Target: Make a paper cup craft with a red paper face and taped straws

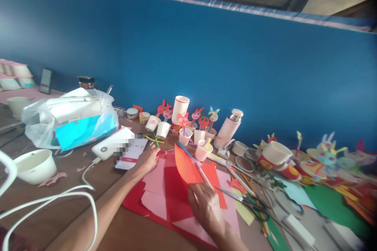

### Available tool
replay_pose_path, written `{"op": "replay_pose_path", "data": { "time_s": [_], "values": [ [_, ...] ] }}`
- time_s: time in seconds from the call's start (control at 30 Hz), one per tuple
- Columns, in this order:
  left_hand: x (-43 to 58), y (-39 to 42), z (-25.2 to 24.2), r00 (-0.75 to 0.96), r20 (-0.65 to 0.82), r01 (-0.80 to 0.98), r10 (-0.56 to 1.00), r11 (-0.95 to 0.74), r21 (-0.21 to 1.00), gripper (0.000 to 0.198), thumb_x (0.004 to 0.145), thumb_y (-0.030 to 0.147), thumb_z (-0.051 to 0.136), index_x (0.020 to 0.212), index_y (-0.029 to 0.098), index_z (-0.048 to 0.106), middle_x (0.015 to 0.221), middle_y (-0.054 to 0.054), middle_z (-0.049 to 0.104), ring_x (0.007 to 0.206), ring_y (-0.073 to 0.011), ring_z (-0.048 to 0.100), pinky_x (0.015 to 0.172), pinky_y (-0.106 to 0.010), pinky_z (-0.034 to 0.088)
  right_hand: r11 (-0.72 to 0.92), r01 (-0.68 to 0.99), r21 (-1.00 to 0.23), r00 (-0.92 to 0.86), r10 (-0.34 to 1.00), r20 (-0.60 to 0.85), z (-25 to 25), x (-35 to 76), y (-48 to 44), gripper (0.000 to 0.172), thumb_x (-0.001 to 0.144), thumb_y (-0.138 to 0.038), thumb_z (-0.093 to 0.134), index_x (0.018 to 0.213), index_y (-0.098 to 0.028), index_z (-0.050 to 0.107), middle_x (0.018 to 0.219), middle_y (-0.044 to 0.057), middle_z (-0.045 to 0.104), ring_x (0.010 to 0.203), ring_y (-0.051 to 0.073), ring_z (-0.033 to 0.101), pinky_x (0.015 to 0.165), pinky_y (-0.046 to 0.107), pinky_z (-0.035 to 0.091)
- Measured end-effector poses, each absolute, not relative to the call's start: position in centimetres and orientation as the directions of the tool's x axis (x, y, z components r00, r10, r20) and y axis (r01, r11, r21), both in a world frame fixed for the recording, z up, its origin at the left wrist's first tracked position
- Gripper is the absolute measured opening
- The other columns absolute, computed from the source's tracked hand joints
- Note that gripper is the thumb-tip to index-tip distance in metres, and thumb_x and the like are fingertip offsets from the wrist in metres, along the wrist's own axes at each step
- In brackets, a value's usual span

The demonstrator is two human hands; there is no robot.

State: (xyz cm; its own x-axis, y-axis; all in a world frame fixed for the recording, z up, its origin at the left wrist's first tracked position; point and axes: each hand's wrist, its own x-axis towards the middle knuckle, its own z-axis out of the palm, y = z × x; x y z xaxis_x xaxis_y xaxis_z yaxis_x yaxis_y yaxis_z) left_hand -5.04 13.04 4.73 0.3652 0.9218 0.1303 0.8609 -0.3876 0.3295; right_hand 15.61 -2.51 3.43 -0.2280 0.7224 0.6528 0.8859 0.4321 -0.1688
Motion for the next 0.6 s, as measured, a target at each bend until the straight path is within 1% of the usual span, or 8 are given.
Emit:
{"op": "replay_pose_path", "data": {
  "time_s": [0.07, 0.1, 0.27, 0.43, 0.6],
  "values": [
    [-5.0, 12.9, 5.0, 0.355, 0.131, 0.870, 0.925, -0.379, 0.316, 0.016, 0.081, 0.016, 0.045, 0.080, 0.019, 0.062, 0.102, -0.007, 0.059, 0.088, -0.0190, 0.060, 0.067, -0.025, 0.043, 0.438, 0.881, -0.179, -0.222, 0.716, 0.661, 3.5, 15.8, -2.9, 0.019, 0.089, -0.014, 0.038, 0.078, -0.019, 0.053, 0.059, 0.001, 0.056, 0.055, 0.014, 0.053, 0.056, 0.023, 0.036],
    [-5.0, 12.8, 5.2, 0.347, 0.136, 0.875, 0.928, -0.372, 0.310, 0.017, 0.081, 0.017, 0.045, 0.077, 0.020, 0.061, 0.100, -0.005, 0.059, 0.086, -0.0183, 0.061, 0.065, -0.025, 0.042, 0.440, 0.878, -0.186, -0.218, 0.716, 0.664, 3.5, 15.9, -3.1, 0.019, 0.090, -0.014, 0.038, 0.079, -0.018, 0.053, 0.059, 0.001, 0.056, 0.055, 0.014, 0.054, 0.056, 0.023, 0.037],
    [-5.1, 12.5, 6.3, 0.272, 0.165, 0.902, 0.948, -0.311, 0.301, 0.016, 0.082, 0.020, 0.044, 0.082, 0.022, 0.060, 0.098, -0.002, 0.061, 0.081, -0.0164, 0.061, 0.063, -0.024, 0.039, 0.429, 0.873, -0.233, -0.183, 0.730, 0.658, 3.7, 16.4, -3.7, 0.018, 0.090, -0.016, 0.037, 0.081, -0.018, 0.052, 0.061, 0.001, 0.057, 0.055, 0.014, 0.054, 0.055, 0.023, 0.037],
    [-5.6, 12.5, 7.3, 0.215, 0.160, 0.920, 0.963, -0.255, 0.299, 0.016, 0.083, 0.025, 0.046, 0.082, 0.024, 0.062, 0.084, -0.001, 0.067, 0.076, -0.0178, 0.061, 0.058, -0.024, 0.036, 0.433, 0.883, -0.181, -0.206, 0.704, 0.679, 3.5, 16.4, -3.9, 0.017, 0.089, -0.014, 0.037, 0.079, -0.019, 0.051, 0.059, 0.001, 0.055, 0.053, 0.014, 0.052, 0.052, 0.023, 0.037],
    [-6.7, 12.7, 8.6, 0.212, 0.151, 0.928, 0.966, -0.247, 0.278, 0.018, 0.080, 0.026, 0.046, 0.080, 0.024, 0.064, 0.081, -0.003, 0.068, 0.074, -0.0186, 0.061, 0.057, -0.023, 0.035, 0.403, 0.903, -0.148, -0.197, 0.695, 0.691, 3.4, 16.3, -4.0, 0.018, 0.088, -0.014, 0.037, 0.078, -0.019, 0.051, 0.058, 0.001, 0.055, 0.052, 0.014, 0.052, 0.052, 0.023, 0.036]
  ]
}}
